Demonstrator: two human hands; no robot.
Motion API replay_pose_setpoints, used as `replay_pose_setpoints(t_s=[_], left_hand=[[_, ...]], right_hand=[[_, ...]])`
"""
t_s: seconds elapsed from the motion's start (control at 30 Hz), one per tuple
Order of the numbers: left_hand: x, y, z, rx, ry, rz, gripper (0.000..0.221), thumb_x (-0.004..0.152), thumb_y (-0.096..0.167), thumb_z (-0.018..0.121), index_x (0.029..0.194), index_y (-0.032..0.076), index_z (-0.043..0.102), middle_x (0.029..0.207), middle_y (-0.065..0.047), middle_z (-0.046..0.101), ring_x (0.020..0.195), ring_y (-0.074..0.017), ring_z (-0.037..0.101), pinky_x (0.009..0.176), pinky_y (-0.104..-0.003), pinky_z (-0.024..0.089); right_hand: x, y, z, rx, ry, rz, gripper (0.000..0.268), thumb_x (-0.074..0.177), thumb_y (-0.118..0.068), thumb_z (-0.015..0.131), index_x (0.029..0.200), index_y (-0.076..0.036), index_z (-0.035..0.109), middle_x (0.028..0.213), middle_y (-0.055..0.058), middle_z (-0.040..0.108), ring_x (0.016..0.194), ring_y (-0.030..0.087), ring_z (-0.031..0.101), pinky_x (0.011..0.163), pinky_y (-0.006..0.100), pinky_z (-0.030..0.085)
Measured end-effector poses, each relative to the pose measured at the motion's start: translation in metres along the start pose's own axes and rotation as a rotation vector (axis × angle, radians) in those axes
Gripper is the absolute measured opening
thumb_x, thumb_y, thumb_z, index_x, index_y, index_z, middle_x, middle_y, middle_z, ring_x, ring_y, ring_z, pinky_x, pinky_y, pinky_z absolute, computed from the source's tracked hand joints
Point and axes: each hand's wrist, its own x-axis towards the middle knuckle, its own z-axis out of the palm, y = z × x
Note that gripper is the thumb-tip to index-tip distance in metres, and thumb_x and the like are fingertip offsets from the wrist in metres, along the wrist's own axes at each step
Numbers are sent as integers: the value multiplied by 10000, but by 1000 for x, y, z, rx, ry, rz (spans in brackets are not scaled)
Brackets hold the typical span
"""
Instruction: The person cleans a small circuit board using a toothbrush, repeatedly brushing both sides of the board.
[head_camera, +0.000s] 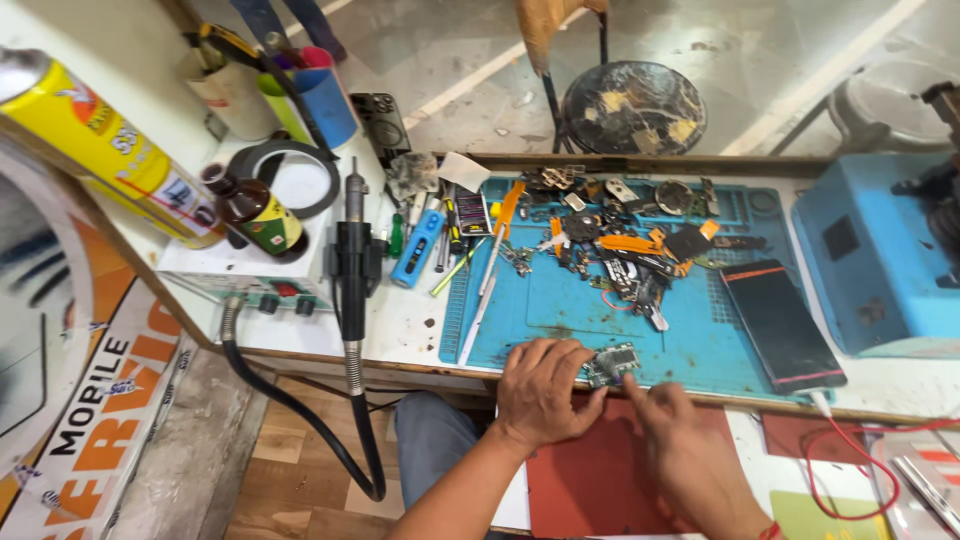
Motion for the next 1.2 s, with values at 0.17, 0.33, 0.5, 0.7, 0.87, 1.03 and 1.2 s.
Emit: replay_pose_setpoints(t_s=[0.17, 0.33, 0.5, 0.7, 0.87, 1.03, 1.2], left_hand=[[-3, -2, 0, -13, -2, -4, 460, 855, 369, 780, 1206, 111, 632, 1192, -47, 682, 1090, -246, 647, 929, -419, 477], [0, 1, -3, 17, -1, 5, 478, 821, 369, 784, 1197, 112, 639, 1188, -40, 687, 1096, -240, 646, 953, -420, 473], [-3, 1, -5, 30, 9, -7, 466, 825, 379, 785, 1193, 128, 646, 1181, -27, 689, 1107, -228, 654, 953, -408, 476], [-6, -2, -1, 30, 32, -11, 449, 854, 391, 782, 1199, 139, 643, 1161, -22, 688, 1095, -221, 657, 935, -402, 483], [-4, -3, 2, 82, 24, 8, 495, 812, 418, 760, 1201, 132, 652, 1171, -48, 683, 1089, -240, 651, 881, -421, 464], [-10, -10, 12, 6, 5, 3, 430, 851, 390, 766, 1172, 136, 633, 1178, -25, 680, 1083, -242, 648, 897, -425, 469], [-4, -8, 9, 19, 19, 7, 445, 845, 387, 788, 1178, 130, 644, 1175, -25, 677, 1066, -241, 642, 907, -417, 476]], right_hand=[[7, 10, -10, 4, -41, 280, 685, 859, -159, 692, 1518, -221, 517, 1231, 107, 588, 802, 372, 677, 691, 450, 565], [0, 20, 13, 109, -9, 13, 550, 837, -134, 669, 1381, -177, 611, 1013, 120, 626, 827, 327, 694, 747, 436, 563], [5, 15, 16, 28, 40, -2, 517, 862, -167, 670, 1376, -207, 635, 1046, 143, 616, 835, 352, 687, 732, 449, 567], [10, 17, 6, -36, -37, 77, 566, 873, -113, 625, 1431, -204, 594, 1076, 131, 630, 787, 340, 704, 655, 450, 579], [4, 16, 9, 26, 49, 19, 506, 857, -132, 633, 1361, -176, 631, 1070, 156, 635, 784, 351, 688, 665, 447, 569], [-8, 1, 7, 69, 59, -62, 535, 836, -44, 599, 1355, -150, 672, 1031, 152, 628, 837, 346, 676, 736, 445, 551], [-1, -9, -11, 63, 46, 39, 430, 907, -115, 650, 1335, -136, 674, 1044, 167, 616, 818, 371, 656, 672, 468, 543]])
